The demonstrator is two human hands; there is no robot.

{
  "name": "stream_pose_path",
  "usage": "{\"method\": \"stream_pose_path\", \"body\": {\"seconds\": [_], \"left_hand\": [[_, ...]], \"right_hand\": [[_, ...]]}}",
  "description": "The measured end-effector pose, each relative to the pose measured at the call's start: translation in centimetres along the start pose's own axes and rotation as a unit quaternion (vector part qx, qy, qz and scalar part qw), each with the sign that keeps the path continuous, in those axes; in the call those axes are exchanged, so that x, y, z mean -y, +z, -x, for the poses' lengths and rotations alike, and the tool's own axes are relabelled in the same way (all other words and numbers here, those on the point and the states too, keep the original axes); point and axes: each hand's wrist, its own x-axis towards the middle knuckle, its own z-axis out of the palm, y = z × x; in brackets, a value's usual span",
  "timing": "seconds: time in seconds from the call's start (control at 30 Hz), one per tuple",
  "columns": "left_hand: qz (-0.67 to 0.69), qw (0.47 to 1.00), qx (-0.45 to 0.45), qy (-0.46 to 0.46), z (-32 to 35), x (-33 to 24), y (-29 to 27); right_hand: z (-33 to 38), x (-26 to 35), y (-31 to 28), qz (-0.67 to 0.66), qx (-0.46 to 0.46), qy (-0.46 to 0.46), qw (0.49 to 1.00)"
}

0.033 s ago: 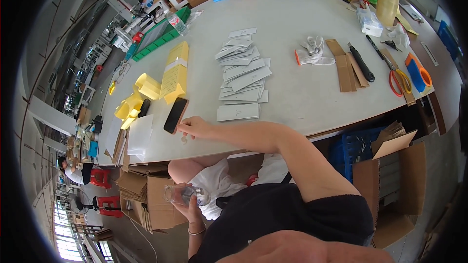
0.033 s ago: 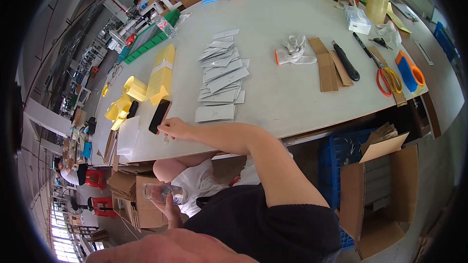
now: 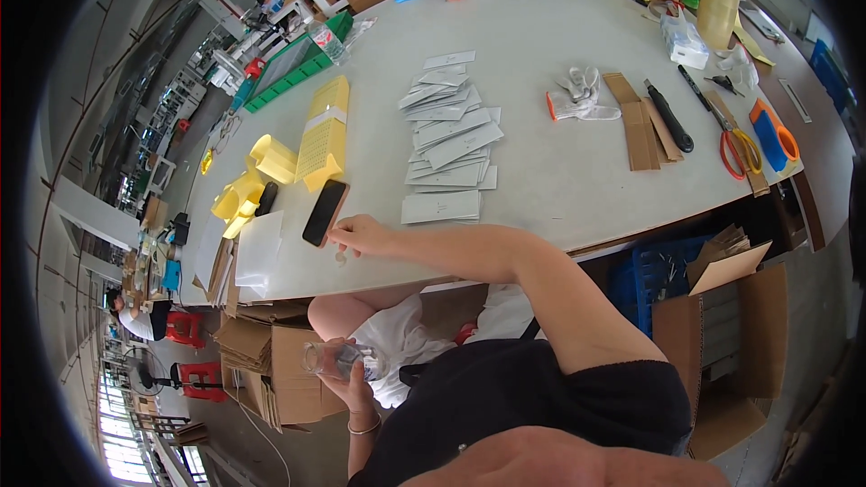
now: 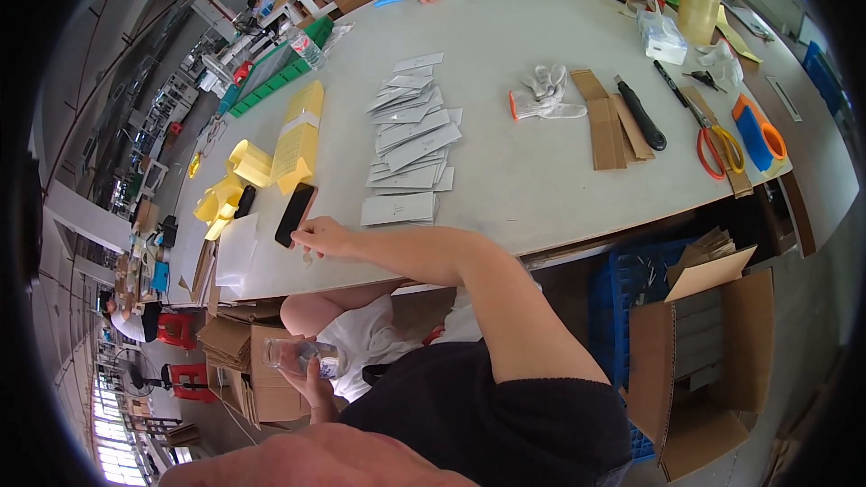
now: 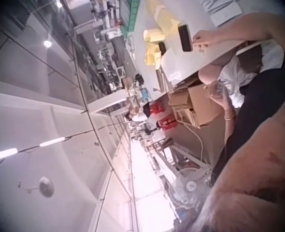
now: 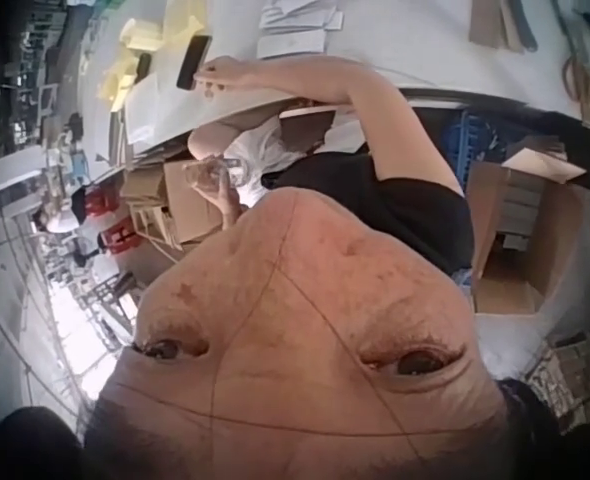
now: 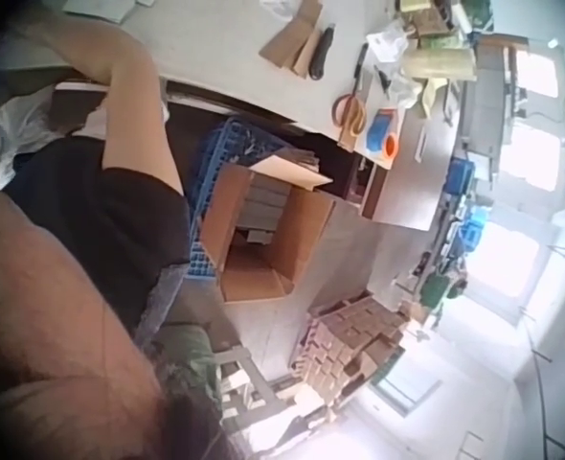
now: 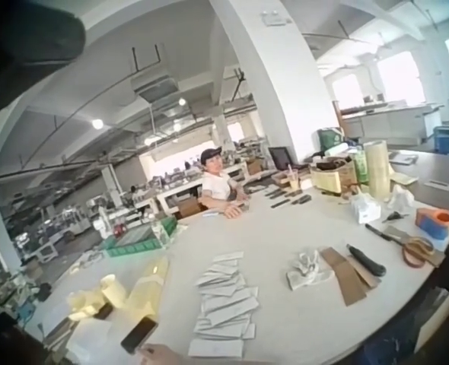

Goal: Applying small yellow adhesive labels from a sheet onto white paper packets.

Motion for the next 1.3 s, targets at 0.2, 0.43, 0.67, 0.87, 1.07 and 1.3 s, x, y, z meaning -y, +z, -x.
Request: {"method": "stream_pose_path", "body": {"seconds": [0.2,0.43,0.67,0.87,1.07,1.3], "left_hand": [[0.019,1.0,0.015,0.003,0.1,0.3,-0.1],[0.03,0.999,0.02,-0.021,-0.4,0.7,0.4],[0.025,0.999,0.024,-0.029,-1.6,1.5,1.0],[0.009,0.999,0.049,-0.015,-2.3,2.8,1.0],[0.017,0.995,0.096,-0.037,-3.0,2.1,2.5],[0.036,0.989,0.144,-0.025,-3.7,3.0,3.3]], "right_hand": [[0.3,-0.1,0.3,0.012,0.005,-0.004,1.0],[0.1,-0.2,0.1,0.01,0.011,0.0,1.0],[-0.1,0.1,-0.1,0.021,0.016,0.001,1.0],[0.3,0.3,0.1,0.019,0.03,0.0,0.999],[0.4,0.5,0.3,0.004,0.028,0.02,0.999],[0.3,0.5,0.2,0.015,0.019,0.032,0.999]]}}
